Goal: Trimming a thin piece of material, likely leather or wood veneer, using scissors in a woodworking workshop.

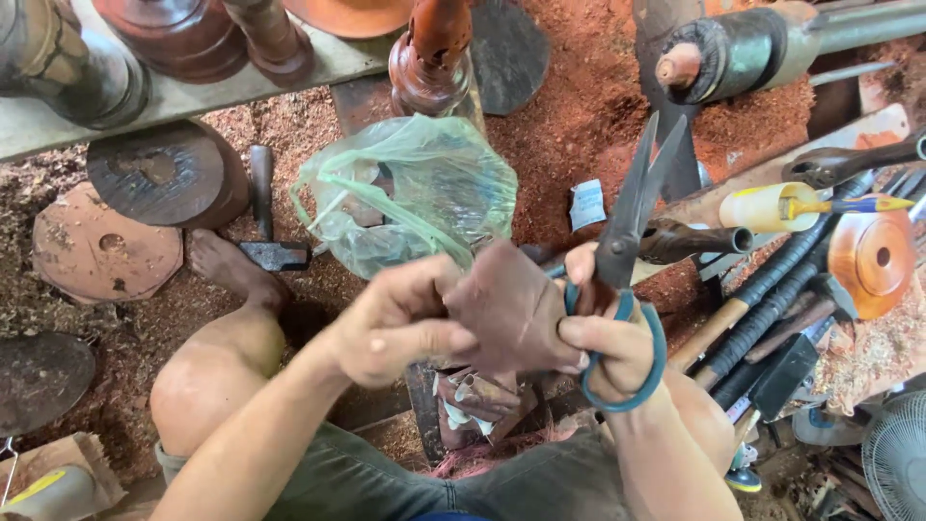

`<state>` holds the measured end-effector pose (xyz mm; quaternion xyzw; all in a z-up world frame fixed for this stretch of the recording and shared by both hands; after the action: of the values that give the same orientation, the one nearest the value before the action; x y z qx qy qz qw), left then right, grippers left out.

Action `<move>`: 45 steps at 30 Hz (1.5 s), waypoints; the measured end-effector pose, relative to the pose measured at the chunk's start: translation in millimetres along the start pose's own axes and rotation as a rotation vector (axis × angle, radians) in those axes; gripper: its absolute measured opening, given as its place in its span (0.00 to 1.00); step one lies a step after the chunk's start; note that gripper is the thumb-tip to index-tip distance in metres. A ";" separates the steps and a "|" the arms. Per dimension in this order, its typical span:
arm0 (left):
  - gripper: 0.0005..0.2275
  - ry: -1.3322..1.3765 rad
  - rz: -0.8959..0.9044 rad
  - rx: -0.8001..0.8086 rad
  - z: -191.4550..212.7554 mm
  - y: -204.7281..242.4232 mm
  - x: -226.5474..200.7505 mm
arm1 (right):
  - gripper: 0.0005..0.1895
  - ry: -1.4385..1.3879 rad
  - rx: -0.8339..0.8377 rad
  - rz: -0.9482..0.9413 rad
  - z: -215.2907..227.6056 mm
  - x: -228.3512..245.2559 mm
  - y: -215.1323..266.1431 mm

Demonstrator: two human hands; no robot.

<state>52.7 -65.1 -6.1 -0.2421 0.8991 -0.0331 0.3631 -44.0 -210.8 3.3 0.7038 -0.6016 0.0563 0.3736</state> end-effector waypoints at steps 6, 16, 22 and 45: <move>0.08 0.015 -0.037 -0.066 -12.6 3.0 8.2 | 0.28 0.069 -0.042 -0.130 5.7 -18.0 -5.8; 0.08 -0.083 0.064 -0.194 2.2 -24.8 16.4 | 0.29 0.123 -0.155 -0.215 6.5 -28.7 -20.5; 0.08 -0.272 0.073 -0.196 -16.2 -19.1 8.8 | 0.27 0.240 0.019 -0.076 -4.0 -14.0 -26.1; 0.09 -0.315 0.125 -0.777 63.1 -6.3 25.1 | 0.34 0.966 -0.141 0.608 -10.7 12.4 -18.4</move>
<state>81.9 -74.9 -66.9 -0.3081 0.7911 0.3680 0.3793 -20.3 -214.5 9.0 0.3672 -0.5400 0.4362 0.6191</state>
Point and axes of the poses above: each hand's wrist, its own y-axis away from the middle knuckle, its own z-axis out of the back of the hand, x = y × z, the point moved 9 cm from there along -y, towards the middle knuckle, and after that the axes turned 11 degrees about -z, right-handed, at the moved point
